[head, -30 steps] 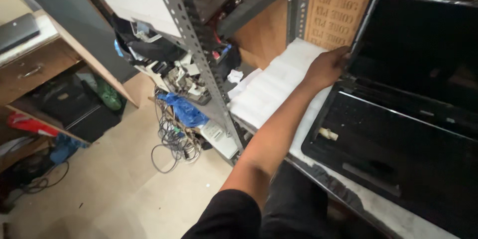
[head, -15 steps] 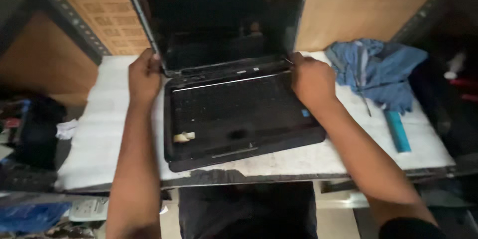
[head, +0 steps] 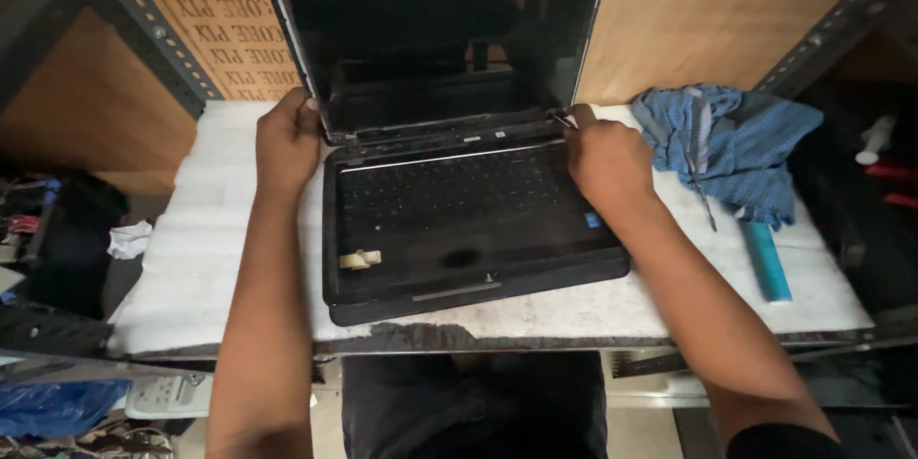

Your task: The person works on a laptop at a repair bench, prying the screen bezel loose with a small tool, then lifting the display panel out of the lid and unscrewing components from the screen frame with a screwdriver.

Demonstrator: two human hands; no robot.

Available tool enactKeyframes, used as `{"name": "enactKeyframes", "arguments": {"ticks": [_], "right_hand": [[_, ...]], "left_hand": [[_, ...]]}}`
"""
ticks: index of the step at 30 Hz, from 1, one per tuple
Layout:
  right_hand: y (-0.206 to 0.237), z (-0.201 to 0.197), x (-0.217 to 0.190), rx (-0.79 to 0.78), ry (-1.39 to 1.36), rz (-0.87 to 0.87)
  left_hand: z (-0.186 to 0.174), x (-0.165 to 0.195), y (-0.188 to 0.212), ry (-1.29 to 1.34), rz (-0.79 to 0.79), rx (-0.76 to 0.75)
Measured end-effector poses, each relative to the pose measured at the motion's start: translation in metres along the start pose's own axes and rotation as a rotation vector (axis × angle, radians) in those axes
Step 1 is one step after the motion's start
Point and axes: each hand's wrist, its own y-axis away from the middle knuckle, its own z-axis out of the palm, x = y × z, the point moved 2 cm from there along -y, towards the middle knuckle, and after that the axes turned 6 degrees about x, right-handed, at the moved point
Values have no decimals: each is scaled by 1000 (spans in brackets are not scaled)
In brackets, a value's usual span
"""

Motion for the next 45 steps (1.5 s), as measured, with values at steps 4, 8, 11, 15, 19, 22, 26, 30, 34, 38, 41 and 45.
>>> {"name": "enactKeyframes", "arguments": {"ticks": [4, 8, 11, 15, 19, 22, 26, 30, 34, 38, 41, 45], "right_hand": [[-2, -4, 0, 129, -90, -79], [-2, -3, 1, -2, 9, -8], [-1, -8, -3, 175, -99, -94], [-2, -7, -1, 9, -62, 33], [-1, -9, -1, 131, -104, -48], [-2, -5, 3, 73, -82, -17], [-4, -7, 8, 154, -122, -95], [-4, -17, 13, 144, -193, -59], [-2, -27, 5, 113, -366, -107], [4, -23, -23, -85, -730, -201], [13, -20, -47, -166, -829, -412], [21, -18, -63, -291, -744, -342]], "left_hand": [[-2, 5, 1, -14, 16, 13], [-2, 7, 1, -4, -23, 8], [-3, 8, 1, -23, 8, 12], [-4, 9, 1, 4, -7, 9], [-5, 11, 1, -4, 8, 14], [-7, 14, 1, -30, 28, 14], [-9, 19, 0, -19, 25, 39], [-15, 29, 0, 49, 166, 188], [-16, 37, 2, 75, 123, 248], [-7, 54, 8, 437, 362, -247], [4, 58, 14, 123, 152, -599], [13, 66, 23, 64, 135, -827]]}}
